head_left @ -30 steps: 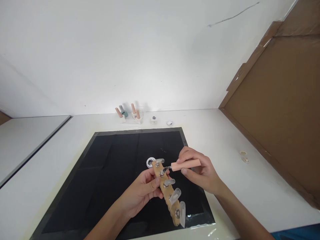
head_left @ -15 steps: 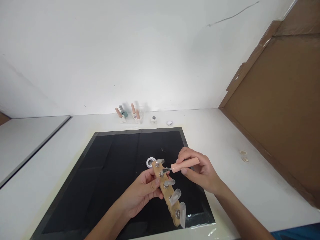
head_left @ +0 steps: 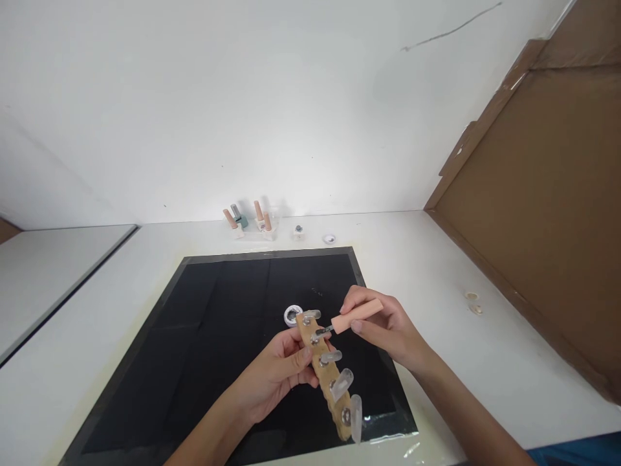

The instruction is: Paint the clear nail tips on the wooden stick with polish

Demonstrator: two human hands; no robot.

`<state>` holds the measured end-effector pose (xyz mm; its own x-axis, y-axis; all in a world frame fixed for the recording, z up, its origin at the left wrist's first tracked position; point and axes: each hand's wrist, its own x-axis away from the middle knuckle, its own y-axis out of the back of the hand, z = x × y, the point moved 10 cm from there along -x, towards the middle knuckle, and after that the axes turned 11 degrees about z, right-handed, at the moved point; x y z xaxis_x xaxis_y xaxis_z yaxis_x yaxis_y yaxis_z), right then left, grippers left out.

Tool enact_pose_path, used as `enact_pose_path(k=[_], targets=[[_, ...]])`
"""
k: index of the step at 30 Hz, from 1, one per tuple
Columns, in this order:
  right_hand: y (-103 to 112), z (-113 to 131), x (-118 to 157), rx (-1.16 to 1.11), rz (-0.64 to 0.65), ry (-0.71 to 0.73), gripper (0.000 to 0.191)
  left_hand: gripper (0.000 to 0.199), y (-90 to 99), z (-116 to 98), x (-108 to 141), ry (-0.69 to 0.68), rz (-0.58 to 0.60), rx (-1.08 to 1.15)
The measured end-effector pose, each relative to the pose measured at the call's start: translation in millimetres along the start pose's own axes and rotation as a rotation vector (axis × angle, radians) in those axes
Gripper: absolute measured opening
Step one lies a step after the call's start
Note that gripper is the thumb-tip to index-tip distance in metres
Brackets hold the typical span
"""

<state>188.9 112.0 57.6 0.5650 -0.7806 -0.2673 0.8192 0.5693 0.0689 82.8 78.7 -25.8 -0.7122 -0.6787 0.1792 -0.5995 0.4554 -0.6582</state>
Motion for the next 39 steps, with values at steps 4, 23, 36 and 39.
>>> enact_pose_path(k=[4, 23, 36, 39], targets=[[-1.9, 3.0, -1.0, 0.030, 0.024, 0.016, 0.012, 0.027, -0.3, -0.1, -0.6, 0.005, -0.001, -0.005], [-8.9, 9.8, -2.2, 0.167, 0.061, 0.049, 0.004, 0.024, -2.9, -1.1, -1.5, -0.004, -0.001, -0.010], [-10.2, 10.5, -3.0, 0.195, 0.068, 0.026, 0.011, 0.023, -0.5, -1.5, -2.0, 0.001, -0.029, -0.051], [-10.2, 9.2, -3.1, 0.194, 0.063, 0.006, 0.013, 0.022, 0.0, -2.2, -2.1, 0.003, -0.028, -0.076]])
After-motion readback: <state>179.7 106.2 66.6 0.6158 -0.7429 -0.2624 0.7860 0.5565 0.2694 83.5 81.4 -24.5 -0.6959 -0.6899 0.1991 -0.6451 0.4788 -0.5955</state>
